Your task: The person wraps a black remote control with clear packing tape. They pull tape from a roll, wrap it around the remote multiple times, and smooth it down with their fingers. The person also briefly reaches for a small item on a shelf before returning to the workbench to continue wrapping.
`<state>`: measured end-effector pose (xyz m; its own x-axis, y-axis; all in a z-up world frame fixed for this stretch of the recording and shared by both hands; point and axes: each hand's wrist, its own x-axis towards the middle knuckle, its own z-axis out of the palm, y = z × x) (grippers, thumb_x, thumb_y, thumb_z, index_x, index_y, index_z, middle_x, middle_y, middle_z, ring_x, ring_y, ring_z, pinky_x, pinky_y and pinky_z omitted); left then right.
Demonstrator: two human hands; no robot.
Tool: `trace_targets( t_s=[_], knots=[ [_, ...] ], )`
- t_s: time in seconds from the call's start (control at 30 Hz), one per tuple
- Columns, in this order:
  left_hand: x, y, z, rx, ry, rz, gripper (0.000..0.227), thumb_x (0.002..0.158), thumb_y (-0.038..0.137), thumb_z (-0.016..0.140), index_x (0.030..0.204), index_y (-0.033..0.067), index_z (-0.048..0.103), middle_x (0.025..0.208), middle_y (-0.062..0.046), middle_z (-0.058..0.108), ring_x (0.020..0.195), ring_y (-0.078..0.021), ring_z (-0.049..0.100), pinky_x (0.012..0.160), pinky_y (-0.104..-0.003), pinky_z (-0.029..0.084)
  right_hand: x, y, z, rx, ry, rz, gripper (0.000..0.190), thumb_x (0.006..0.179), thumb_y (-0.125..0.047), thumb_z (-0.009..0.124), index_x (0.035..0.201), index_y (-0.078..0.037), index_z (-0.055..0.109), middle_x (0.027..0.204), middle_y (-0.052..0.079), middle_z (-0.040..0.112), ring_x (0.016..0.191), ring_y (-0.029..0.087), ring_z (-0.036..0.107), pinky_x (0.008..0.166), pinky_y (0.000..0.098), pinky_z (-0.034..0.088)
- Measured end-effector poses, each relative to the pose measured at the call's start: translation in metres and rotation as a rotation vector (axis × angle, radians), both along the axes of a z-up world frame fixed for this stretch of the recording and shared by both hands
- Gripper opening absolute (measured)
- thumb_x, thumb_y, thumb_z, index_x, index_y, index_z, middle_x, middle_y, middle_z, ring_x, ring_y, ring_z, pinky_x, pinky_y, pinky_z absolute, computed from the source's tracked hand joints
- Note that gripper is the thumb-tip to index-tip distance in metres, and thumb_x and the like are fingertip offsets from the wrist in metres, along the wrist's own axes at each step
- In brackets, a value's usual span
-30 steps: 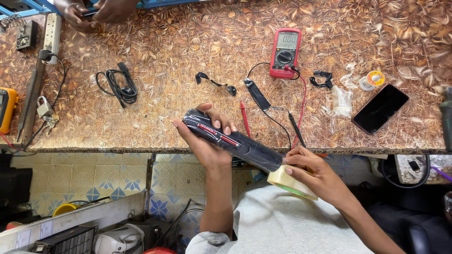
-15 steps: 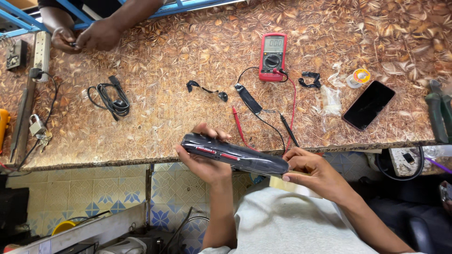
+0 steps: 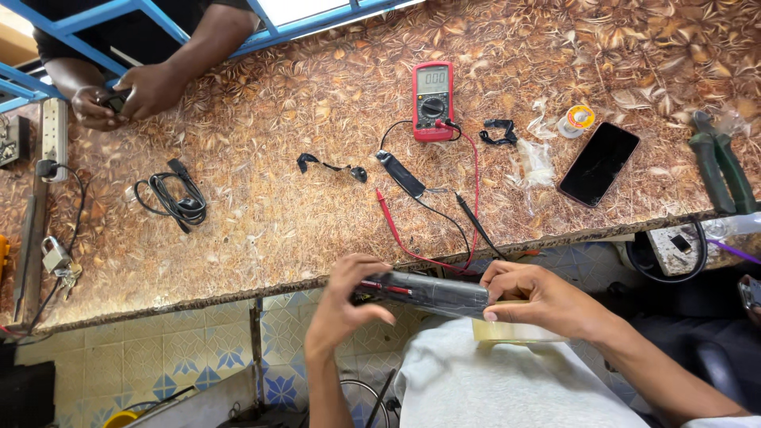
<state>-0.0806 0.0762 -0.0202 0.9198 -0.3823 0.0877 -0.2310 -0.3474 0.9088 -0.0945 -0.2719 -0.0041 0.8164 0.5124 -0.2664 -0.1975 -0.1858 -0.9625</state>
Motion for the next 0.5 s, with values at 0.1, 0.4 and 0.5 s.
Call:
trace_targets(
  t_s=[0.1, 0.4, 0.5],
  knots=[
    [-0.012, -0.048, 0.030, 0.239, -0.119, -0.218, 0.101, 0.061, 0.061, 0.085, 0.141, 0.0086, 0.055, 0.123, -0.016, 0.061, 0.124, -0.0329, 0.052, 0.121, -0.054, 0.018, 0.005, -0.001, -0.008, -0.018, 0.055, 0.040, 0.014, 0.080, -0.017, 0.088, 0.076, -0.006, 0.082, 0.085, 0.007, 0.066, 0.068, 0.013, 0.053, 0.059, 0.0300, 0.041],
    [-0.025, -0.115, -0.003, 0.205, -0.331, -0.235, 0.058, 0.082, 0.014, 0.058, 0.137, 0.0001, 0.048, 0.097, -0.019, 0.051, 0.085, -0.0392, 0.053, 0.076, -0.047, 0.044, 0.020, -0.010, -0.023, -0.052, 0.217, 0.095, 0.015, 0.082, -0.016, 0.085, 0.092, -0.007, 0.080, 0.087, 0.003, 0.073, 0.078, 0.011, 0.065, 0.069, 0.0260, 0.050],
    [-0.031, -0.115, 0.003, 0.056, -0.224, -0.144, 0.052, 0.078, 0.011, 0.060, 0.128, 0.0010, 0.050, 0.099, -0.017, 0.057, 0.089, -0.0384, 0.061, 0.078, -0.046, 0.050, 0.030, -0.011, 0.010, 0.025, 0.413, 0.015, 0.038, 0.079, -0.009, 0.082, 0.116, -0.005, 0.072, 0.096, 0.011, 0.075, 0.083, 0.017, 0.070, 0.068, 0.0287, 0.053]
  ],
)
